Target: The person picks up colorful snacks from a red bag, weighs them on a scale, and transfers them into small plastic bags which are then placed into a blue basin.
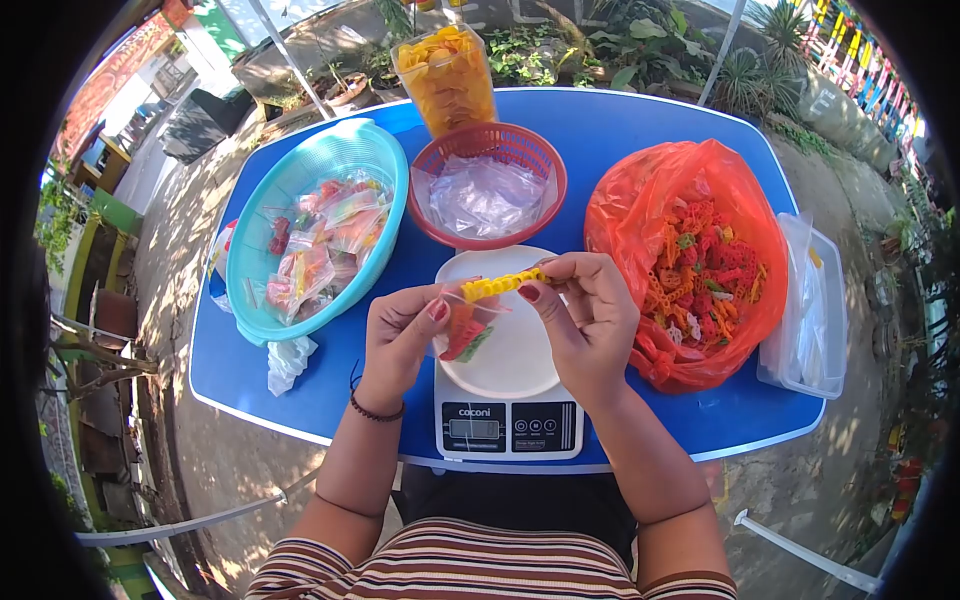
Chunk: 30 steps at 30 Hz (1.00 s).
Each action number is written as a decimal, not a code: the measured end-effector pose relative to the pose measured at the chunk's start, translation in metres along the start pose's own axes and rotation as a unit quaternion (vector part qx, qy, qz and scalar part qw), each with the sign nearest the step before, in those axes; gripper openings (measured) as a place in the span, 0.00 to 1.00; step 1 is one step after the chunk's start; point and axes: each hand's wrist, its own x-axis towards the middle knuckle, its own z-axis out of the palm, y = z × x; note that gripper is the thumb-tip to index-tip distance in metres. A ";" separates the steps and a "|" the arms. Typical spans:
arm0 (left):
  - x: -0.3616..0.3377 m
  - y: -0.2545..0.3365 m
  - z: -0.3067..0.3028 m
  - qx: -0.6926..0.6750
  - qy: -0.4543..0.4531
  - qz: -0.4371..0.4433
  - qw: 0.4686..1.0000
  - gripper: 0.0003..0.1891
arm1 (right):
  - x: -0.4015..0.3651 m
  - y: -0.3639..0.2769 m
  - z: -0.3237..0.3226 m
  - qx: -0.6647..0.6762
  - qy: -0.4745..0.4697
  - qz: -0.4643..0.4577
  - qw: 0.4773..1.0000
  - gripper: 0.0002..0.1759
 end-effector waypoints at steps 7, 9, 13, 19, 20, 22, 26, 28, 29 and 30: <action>-0.002 -0.007 -0.015 0.076 -0.031 -0.019 0.996 0.18 | -0.004 0.001 0.001 -0.043 -0.021 -0.042 0.998 0.08; -0.001 -0.007 -0.010 0.077 -0.006 -0.007 0.997 0.18 | 0.000 0.000 -0.003 -0.069 -0.045 -0.057 0.995 0.07; 0.003 -0.005 -0.006 0.064 0.015 0.017 0.998 0.17 | 0.010 -0.007 -0.007 -0.159 -0.076 -0.105 0.979 0.08; 0.000 -0.005 -0.012 0.104 -0.030 -0.031 0.994 0.17 | 0.005 -0.005 0.000 -0.093 -0.060 -0.099 0.989 0.08; -0.001 -0.004 -0.013 0.111 -0.034 -0.040 0.992 0.17 | 0.003 -0.007 0.001 -0.055 -0.039 -0.073 0.995 0.08; 0.000 -0.008 -0.011 0.081 -0.036 -0.030 0.996 0.17 | 0.003 -0.007 -0.001 -0.021 -0.033 -0.043 0.998 0.08; 0.000 -0.005 -0.011 0.106 -0.045 -0.008 0.993 0.16 | 0.002 -0.004 -0.004 -0.037 -0.045 -0.049 0.997 0.08; 0.000 -0.007 -0.007 0.092 -0.037 -0.004 0.995 0.15 | -0.001 -0.002 0.000 -0.026 -0.026 -0.039 0.999 0.07; 0.000 -0.007 -0.005 0.085 -0.033 -0.003 0.996 0.15 | -0.005 -0.002 0.002 -0.014 -0.014 -0.022 1.000 0.07; 0.000 -0.007 -0.005 0.085 -0.033 -0.004 0.996 0.15 | -0.006 -0.001 0.003 -0.001 -0.002 -0.006 1.000 0.07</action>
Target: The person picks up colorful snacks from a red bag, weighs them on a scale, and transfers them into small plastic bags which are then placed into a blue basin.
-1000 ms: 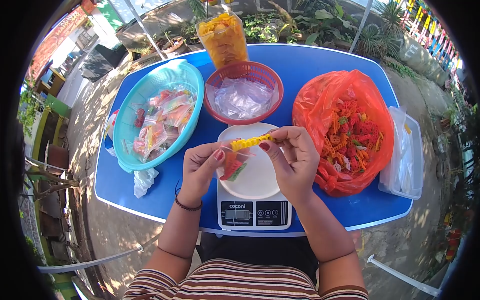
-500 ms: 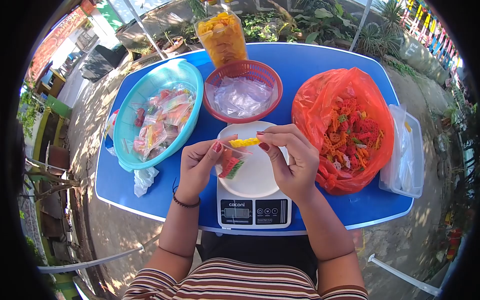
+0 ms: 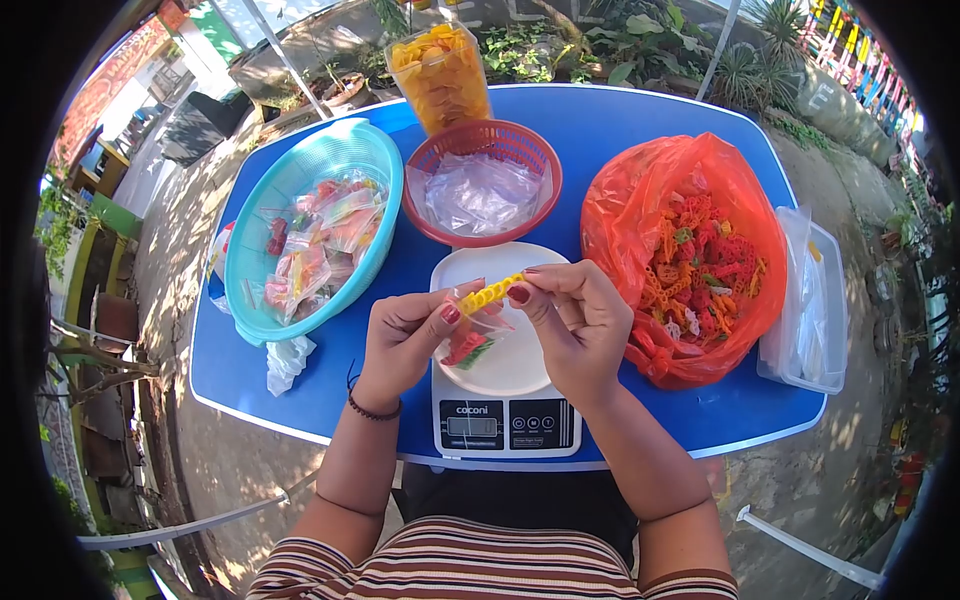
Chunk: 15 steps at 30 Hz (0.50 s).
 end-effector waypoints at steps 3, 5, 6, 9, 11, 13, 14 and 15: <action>-0.001 0.001 -0.002 0.008 0.002 -0.003 1.000 0.15 | 0.002 -0.001 -0.002 -0.009 -0.030 0.019 0.999 0.07; -0.001 -0.001 -0.005 0.025 0.010 -0.005 1.000 0.15 | 0.007 0.001 -0.007 -0.041 -0.049 -0.016 0.998 0.07; 0.000 -0.001 -0.003 0.022 0.020 0.004 1.000 0.16 | 0.009 0.002 -0.009 -0.055 -0.059 -0.034 0.996 0.07; 0.002 0.000 0.001 0.020 0.031 0.013 0.999 0.16 | 0.010 0.000 -0.012 -0.087 -0.040 -0.076 0.993 0.07; 0.001 0.000 -0.002 0.025 0.011 -0.005 1.000 0.16 | 0.004 -0.002 -0.004 -0.038 -0.004 -0.047 0.998 0.07; 0.000 0.002 0.000 0.030 0.005 -0.006 1.000 0.15 | 0.002 -0.001 -0.001 -0.030 -0.009 -0.029 0.999 0.08; 0.000 0.003 0.001 0.031 0.002 -0.007 0.999 0.15 | 0.002 0.000 -0.002 -0.045 -0.034 -0.026 0.998 0.08; 0.000 0.003 0.002 0.031 0.003 0.002 1.000 0.15 | 0.002 0.001 -0.003 -0.060 -0.058 -0.023 0.996 0.08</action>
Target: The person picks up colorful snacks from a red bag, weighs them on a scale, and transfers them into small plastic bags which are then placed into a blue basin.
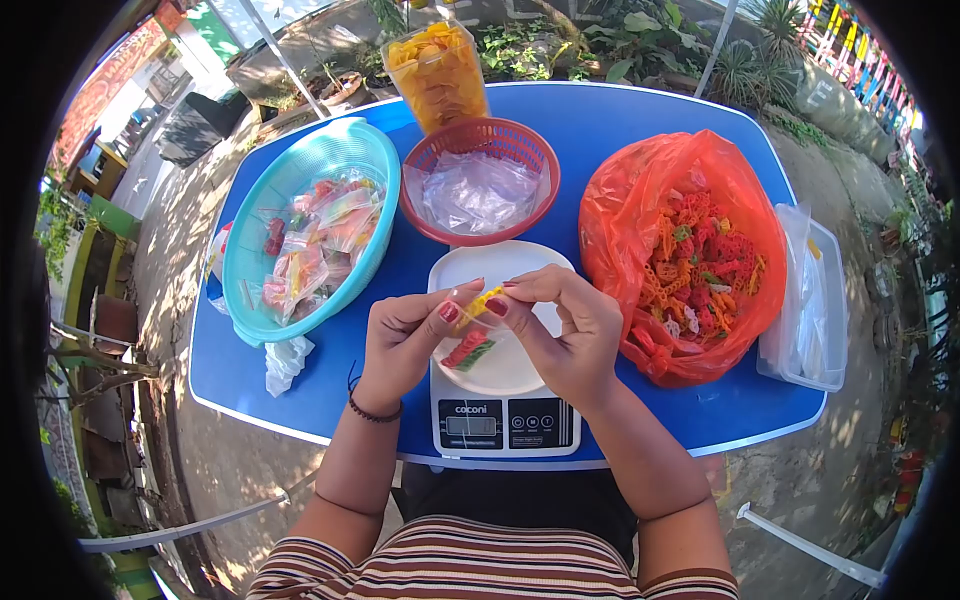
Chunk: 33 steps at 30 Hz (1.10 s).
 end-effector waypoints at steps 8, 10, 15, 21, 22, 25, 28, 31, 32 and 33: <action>0.001 -0.002 0.002 -0.014 0.024 0.015 0.999 0.15 | 0.005 -0.007 0.001 -0.190 -0.104 -0.070 0.974 0.10; 0.000 -0.005 -0.002 -0.030 0.016 0.010 0.999 0.16 | 0.006 -0.009 0.001 -0.217 -0.112 -0.077 0.967 0.12; 0.000 -0.006 -0.003 -0.123 -0.020 0.030 0.992 0.21 | 0.011 -0.008 0.001 -0.260 -0.108 -0.106 0.954 0.14; 0.000 -0.006 -0.002 -0.097 0.000 0.013 0.995 0.19 | 0.012 -0.008 -0.001 -0.283 -0.106 -0.127 0.945 0.13; 0.000 -0.005 -0.002 -0.087 -0.004 0.006 0.996 0.19 | 0.011 -0.007 0.000 -0.272 -0.101 -0.130 0.948 0.13; 0.000 -0.001 0.000 -0.088 -0.011 0.004 0.996 0.17 | 0.008 -0.004 0.006 -0.251 -0.084 -0.134 0.955 0.12; 0.002 -0.003 0.001 -0.076 -0.017 0.033 0.996 0.17 | 0.008 -0.006 0.009 -0.255 -0.073 -0.124 0.956 0.12; 0.001 -0.008 0.001 -0.072 -0.018 0.024 0.997 0.17 | 0.007 -0.004 0.006 -0.267 -0.077 -0.121 0.953 0.11; 0.001 -0.009 0.001 -0.075 -0.019 0.015 0.997 0.17 | 0.008 -0.003 0.003 -0.276 -0.081 -0.129 0.949 0.11; 0.001 -0.008 0.001 -0.077 -0.014 0.012 0.997 0.17 | 0.008 -0.003 0.002 -0.286 -0.086 -0.136 0.945 0.11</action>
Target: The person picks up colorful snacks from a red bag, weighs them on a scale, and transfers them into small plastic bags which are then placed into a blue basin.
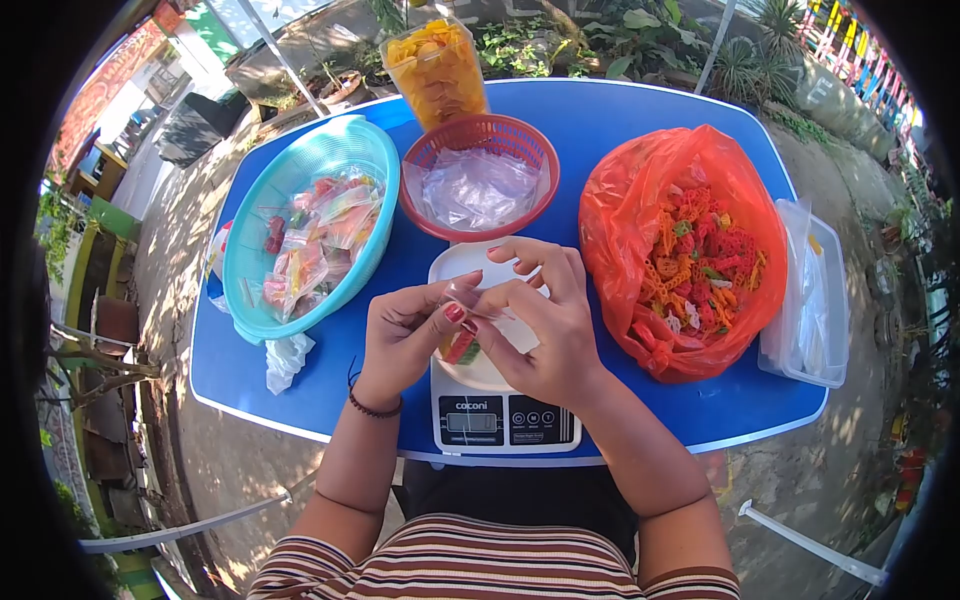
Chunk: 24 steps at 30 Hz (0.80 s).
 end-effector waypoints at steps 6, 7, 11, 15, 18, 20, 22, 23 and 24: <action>-0.001 0.005 0.002 0.035 0.010 0.004 0.999 0.17 | 0.002 -0.004 -0.001 0.013 -0.008 -0.009 1.000 0.09; -0.001 0.003 0.000 0.039 0.009 0.008 0.999 0.16 | 0.002 -0.003 -0.001 0.010 -0.015 -0.012 1.000 0.10; -0.001 0.001 -0.002 0.052 0.016 0.029 0.998 0.16 | 0.000 0.000 0.000 0.048 -0.003 0.005 0.999 0.12; 0.004 0.003 -0.002 0.004 0.040 0.067 0.997 0.14 | 0.000 -0.004 0.005 0.134 0.055 0.084 0.986 0.10; 0.002 0.002 0.003 -0.042 0.059 0.062 0.995 0.13 | -0.004 0.000 -0.002 0.158 -0.021 0.122 0.980 0.08; 0.003 0.004 0.006 -0.046 0.059 0.066 0.995 0.12 | -0.004 0.001 0.000 0.142 -0.001 0.100 0.985 0.07; 0.001 0.004 0.003 0.013 0.059 0.050 0.997 0.11 | -0.004 0.001 0.001 0.120 0.013 0.082 0.989 0.06; 0.001 0.004 0.002 0.042 0.059 0.042 0.996 0.11 | -0.004 0.001 0.001 0.108 0.017 0.075 0.991 0.06; 0.000 0.003 0.001 0.048 0.065 0.037 0.996 0.10 | -0.004 0.001 0.001 0.096 0.020 0.068 0.993 0.06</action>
